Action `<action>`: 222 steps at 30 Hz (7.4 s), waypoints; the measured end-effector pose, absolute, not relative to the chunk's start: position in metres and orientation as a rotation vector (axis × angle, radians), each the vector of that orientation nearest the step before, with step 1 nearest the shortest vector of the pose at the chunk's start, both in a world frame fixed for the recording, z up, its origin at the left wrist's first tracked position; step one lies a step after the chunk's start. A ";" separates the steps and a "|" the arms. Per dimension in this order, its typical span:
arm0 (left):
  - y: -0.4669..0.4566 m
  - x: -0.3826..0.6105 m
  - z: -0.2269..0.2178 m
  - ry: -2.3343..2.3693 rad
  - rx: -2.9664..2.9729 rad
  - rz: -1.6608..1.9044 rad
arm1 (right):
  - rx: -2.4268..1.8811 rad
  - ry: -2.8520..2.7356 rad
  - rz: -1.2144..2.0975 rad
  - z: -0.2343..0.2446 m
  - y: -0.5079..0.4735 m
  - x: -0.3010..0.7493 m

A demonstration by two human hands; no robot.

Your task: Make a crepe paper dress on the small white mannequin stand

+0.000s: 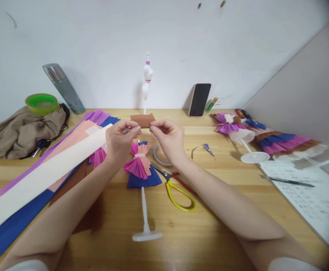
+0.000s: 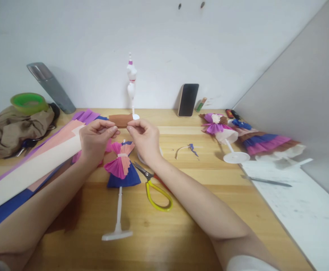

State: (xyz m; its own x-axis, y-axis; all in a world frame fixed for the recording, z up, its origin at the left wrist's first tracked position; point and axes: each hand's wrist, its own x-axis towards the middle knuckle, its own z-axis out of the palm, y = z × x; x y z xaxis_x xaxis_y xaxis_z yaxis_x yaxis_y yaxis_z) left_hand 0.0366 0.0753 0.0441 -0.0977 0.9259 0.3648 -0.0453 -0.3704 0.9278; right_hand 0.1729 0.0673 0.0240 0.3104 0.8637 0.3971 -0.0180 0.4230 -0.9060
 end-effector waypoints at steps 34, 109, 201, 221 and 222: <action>0.073 0.037 0.046 1.051 1.392 1.556 | -0.909 -0.999 0.820 0.031 0.063 0.171; 0.078 0.039 0.039 0.992 1.315 1.620 | -0.909 -1.132 0.692 0.024 0.067 0.172; 0.089 0.027 0.030 1.103 2.086 1.730 | -0.948 -1.423 0.312 0.013 0.072 0.182; 0.084 0.035 0.036 1.042 1.356 1.616 | -0.918 -1.086 0.680 0.018 0.073 0.177; 0.084 0.035 0.037 1.036 1.343 1.615 | -0.920 -1.075 0.691 0.019 0.073 0.176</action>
State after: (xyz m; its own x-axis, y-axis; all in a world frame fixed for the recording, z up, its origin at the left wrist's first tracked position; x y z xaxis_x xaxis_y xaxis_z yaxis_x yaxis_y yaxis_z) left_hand 0.0350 0.0836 0.0366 -0.1391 0.9249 0.3537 -0.0642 -0.3649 0.9288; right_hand 0.1763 0.0728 0.0185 0.3392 0.8390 0.4254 -0.0382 0.4641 -0.8849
